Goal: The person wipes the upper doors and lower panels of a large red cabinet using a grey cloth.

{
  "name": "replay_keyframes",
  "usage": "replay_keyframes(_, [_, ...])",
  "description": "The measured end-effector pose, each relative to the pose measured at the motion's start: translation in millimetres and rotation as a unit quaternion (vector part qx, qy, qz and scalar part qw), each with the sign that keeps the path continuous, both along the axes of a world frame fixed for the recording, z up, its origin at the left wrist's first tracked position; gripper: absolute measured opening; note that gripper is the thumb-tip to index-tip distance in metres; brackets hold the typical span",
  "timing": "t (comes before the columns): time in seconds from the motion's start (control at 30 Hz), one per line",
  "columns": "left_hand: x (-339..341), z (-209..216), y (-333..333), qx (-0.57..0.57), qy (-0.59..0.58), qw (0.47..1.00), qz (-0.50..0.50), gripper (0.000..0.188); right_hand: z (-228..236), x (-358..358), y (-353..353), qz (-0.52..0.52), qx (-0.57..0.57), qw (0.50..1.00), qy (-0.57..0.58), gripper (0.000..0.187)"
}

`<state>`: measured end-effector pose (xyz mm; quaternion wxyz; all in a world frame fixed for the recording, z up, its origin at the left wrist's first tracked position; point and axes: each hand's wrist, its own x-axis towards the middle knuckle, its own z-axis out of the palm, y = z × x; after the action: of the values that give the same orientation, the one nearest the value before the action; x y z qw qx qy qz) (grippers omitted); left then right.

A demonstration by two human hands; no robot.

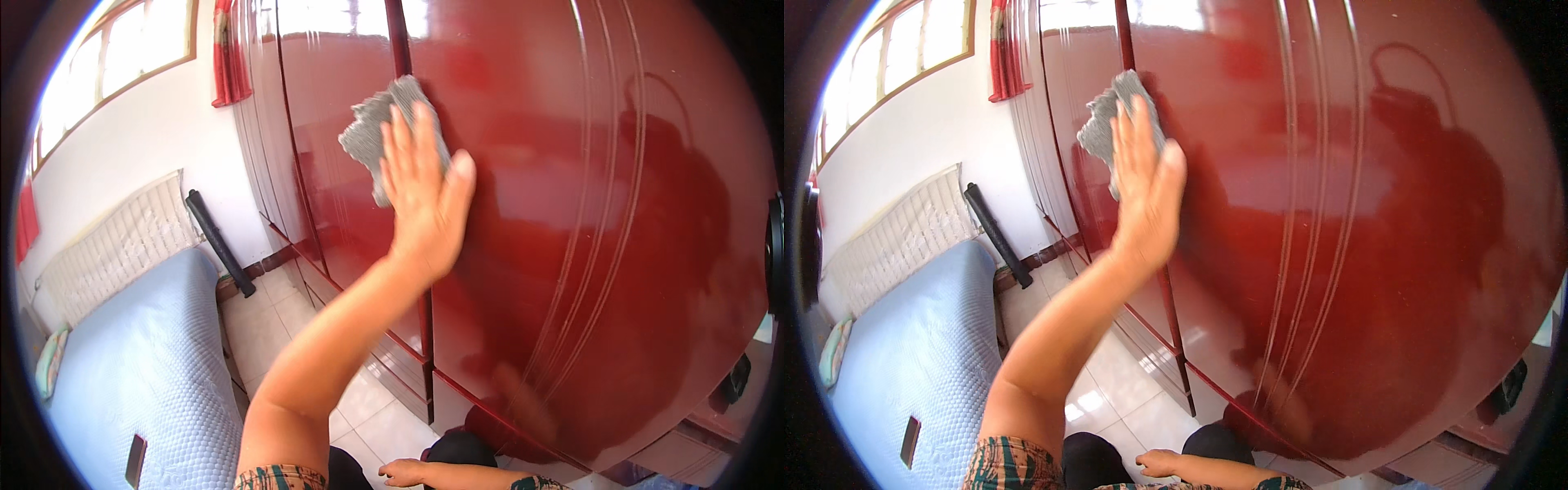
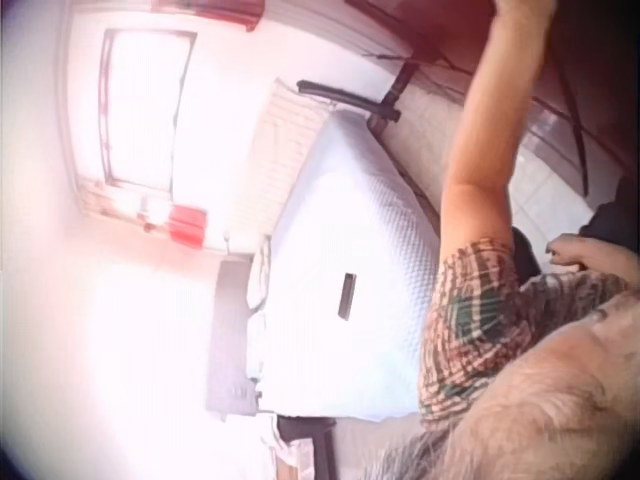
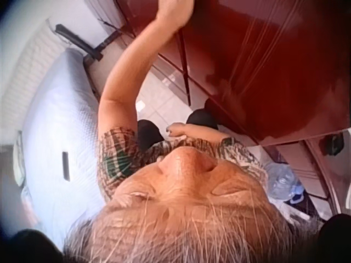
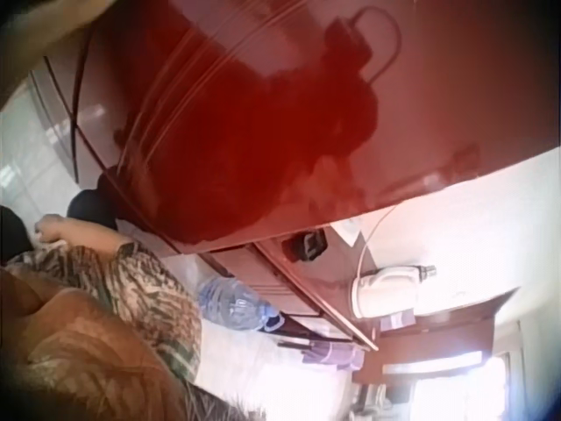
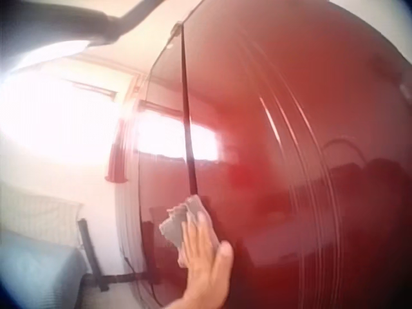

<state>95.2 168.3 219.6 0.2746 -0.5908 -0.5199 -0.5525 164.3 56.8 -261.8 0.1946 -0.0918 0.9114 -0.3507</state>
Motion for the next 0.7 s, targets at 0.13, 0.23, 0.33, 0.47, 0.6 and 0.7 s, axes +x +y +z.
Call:
replay_keyframes(0.13, [48, -81, -17, -0.022, 0.163, 0.986, -0.029, 0.074, -3, 3, 0, -0.002, 0.019, 1.0, 0.015, 0.04])
replay_keyframes(0.23, [75, -127, -35, -0.121, 0.38, 0.91, -0.115, 0.067, 1, 4, -3, 0.0, 0.036, 0.999, 0.006, 0.038])
replay_keyframes(0.33, [77, -108, -30, -0.098, 0.414, 0.891, -0.162, 0.064, 0, 5, -1, -0.009, 0.052, 0.998, 0.019, 0.041])
replay_keyframes(0.47, [47, -33, -17, -0.03, 0.276, 0.96, -0.044, 0.072, -7, 7, -3, -0.018, 0.046, 0.998, 0.045, 0.034])
replay_keyframes(0.6, [18, 26, -4, 0.049, 0.051, 0.997, -0.029, 0.064, -1, 5, -8, 0.006, 0.051, 0.998, 0.026, 0.032])
replay_keyframes(0.7, [23, 10, -6, 0.041, 0.083, 0.995, -0.03, 0.064, -2, 2, -7, 0.016, 0.061, 0.998, 0.021, 0.031])
